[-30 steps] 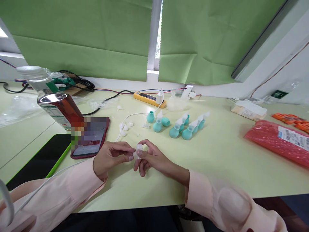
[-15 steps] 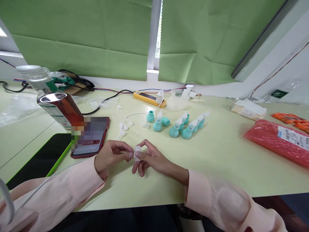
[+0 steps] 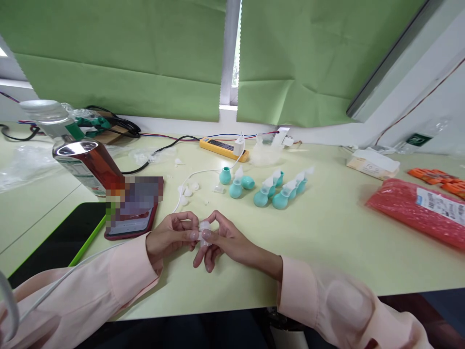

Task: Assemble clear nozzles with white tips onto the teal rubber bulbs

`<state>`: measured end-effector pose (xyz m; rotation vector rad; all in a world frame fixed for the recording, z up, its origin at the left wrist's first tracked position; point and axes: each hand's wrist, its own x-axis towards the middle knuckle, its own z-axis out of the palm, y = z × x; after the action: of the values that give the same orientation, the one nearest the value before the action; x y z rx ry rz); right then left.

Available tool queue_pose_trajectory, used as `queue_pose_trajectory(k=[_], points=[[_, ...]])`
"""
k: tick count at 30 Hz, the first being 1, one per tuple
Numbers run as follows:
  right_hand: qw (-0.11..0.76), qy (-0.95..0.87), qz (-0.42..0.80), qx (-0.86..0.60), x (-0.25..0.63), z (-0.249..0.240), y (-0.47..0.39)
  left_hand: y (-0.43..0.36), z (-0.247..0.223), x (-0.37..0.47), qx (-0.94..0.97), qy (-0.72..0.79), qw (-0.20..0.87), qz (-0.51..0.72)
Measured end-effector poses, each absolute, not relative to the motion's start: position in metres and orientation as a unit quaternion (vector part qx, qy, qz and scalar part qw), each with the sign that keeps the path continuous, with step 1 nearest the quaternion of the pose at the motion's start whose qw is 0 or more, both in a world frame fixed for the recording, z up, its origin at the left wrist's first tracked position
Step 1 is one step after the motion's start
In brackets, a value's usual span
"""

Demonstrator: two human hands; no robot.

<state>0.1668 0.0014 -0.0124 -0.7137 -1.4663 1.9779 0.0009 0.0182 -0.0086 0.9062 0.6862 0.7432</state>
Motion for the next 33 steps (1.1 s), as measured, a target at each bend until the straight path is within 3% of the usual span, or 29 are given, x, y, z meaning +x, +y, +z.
queue_pose_trajectory(k=[8, 15, 18, 21, 24, 26, 29, 33], points=[[0.31, -0.568, 0.718, -0.256, 0.167, -0.003, -0.004, 0.013, -0.004, 0.004, 0.47, 0.307, 0.778, 0.282], [0.304, -0.603, 0.654, -0.341, 0.168, -0.004, 0.0, 0.01, -0.003, 0.006, 0.495, 0.353, 0.724, 0.326], [0.383, -0.674, 0.505, -0.38, 0.172, 0.002, 0.008, 0.011, -0.003, 0.005, 0.479, 0.383, 0.704, 0.358], [0.445, -0.779, 0.205, -0.392, 0.176, 0.015, 0.024, 0.012, -0.002, 0.003, 0.474, 0.403, 0.695, 0.361], [0.339, -0.855, -0.088, -0.382, 0.175, 0.033, 0.045, 0.013, -0.001, 0.002, 0.47, 0.407, 0.696, 0.359], [0.221, -0.856, -0.198, -0.423, 0.171, 0.045, 0.061, 0.013, -0.001, 0.002, 0.467, 0.402, 0.699, 0.362], [0.068, -0.807, -0.255, -0.529, 0.164, 0.053, 0.086, 0.012, 0.0, 0.002, 0.463, 0.395, 0.706, 0.363], [-0.079, -0.772, -0.232, -0.586, 0.158, 0.049, 0.109, 0.011, 0.0, 0.001, 0.44, 0.394, 0.717, 0.369]])
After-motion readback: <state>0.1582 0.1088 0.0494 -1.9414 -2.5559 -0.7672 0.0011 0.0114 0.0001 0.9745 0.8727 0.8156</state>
